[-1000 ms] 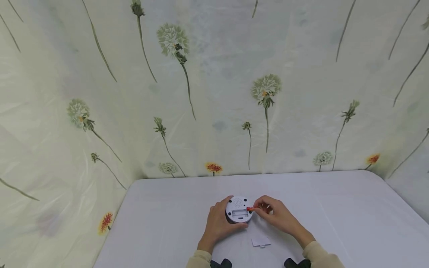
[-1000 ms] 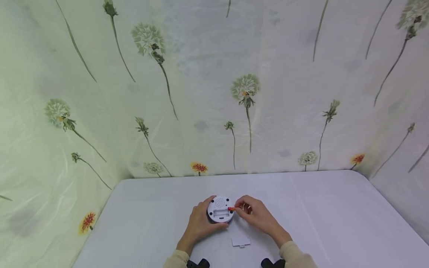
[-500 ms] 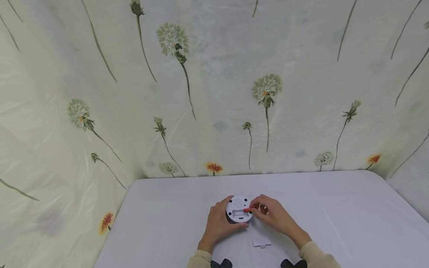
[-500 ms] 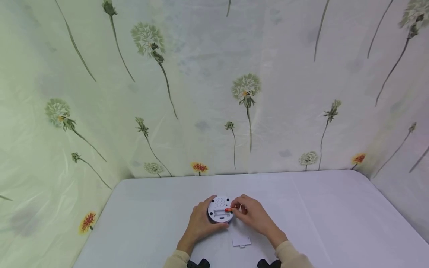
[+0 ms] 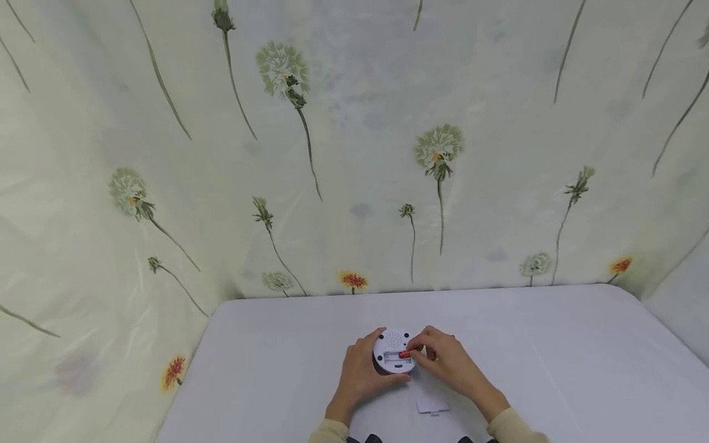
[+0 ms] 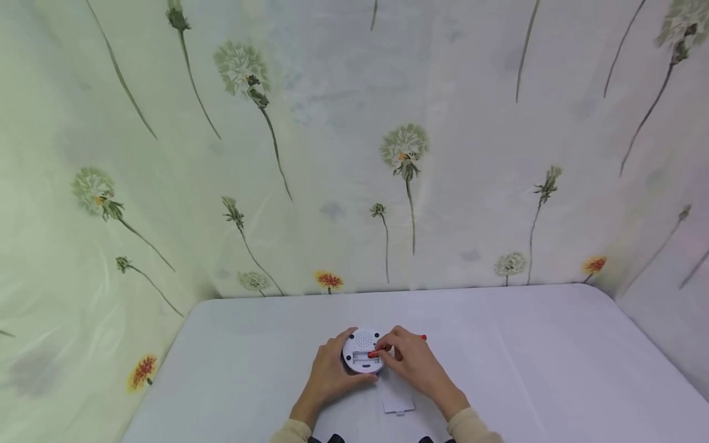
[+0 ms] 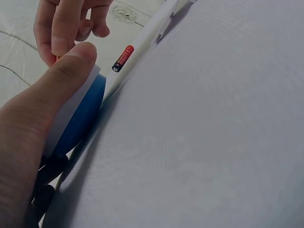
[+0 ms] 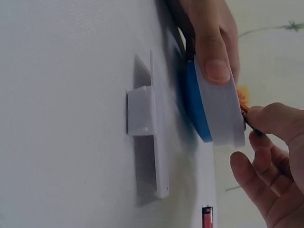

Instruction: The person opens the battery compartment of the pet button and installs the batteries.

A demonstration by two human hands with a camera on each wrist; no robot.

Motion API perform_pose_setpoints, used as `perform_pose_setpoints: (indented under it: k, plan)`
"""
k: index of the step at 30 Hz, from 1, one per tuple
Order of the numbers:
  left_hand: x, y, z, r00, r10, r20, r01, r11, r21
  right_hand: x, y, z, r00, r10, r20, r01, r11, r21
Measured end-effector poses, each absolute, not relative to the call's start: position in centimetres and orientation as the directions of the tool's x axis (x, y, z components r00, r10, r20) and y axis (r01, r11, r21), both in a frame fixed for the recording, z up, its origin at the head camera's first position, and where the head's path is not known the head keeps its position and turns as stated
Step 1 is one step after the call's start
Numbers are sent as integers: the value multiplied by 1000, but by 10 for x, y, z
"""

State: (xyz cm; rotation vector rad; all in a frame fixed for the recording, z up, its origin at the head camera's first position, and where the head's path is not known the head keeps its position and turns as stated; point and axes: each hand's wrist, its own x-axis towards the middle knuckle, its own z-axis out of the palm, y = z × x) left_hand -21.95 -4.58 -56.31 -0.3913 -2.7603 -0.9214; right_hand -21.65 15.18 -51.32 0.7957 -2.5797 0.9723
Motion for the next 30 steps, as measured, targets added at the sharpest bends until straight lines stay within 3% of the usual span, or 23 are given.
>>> perform_pose_setpoints:
  k: [6,16,30]
  plan:
    - [-220,-44,-563,-937,174,304,323,763,559,-218,148,-513,-812,-385,439,-581,612,-537]
    - [-217,-46,-560,-946,178,270,303,778,550,-212,146,-514,-887,-324,328,-460,683,-568]
    - [-216,-41,-564,-938,155,310,304,796,524,-211,138,-520,-884,-288,369,-464,638,-614]
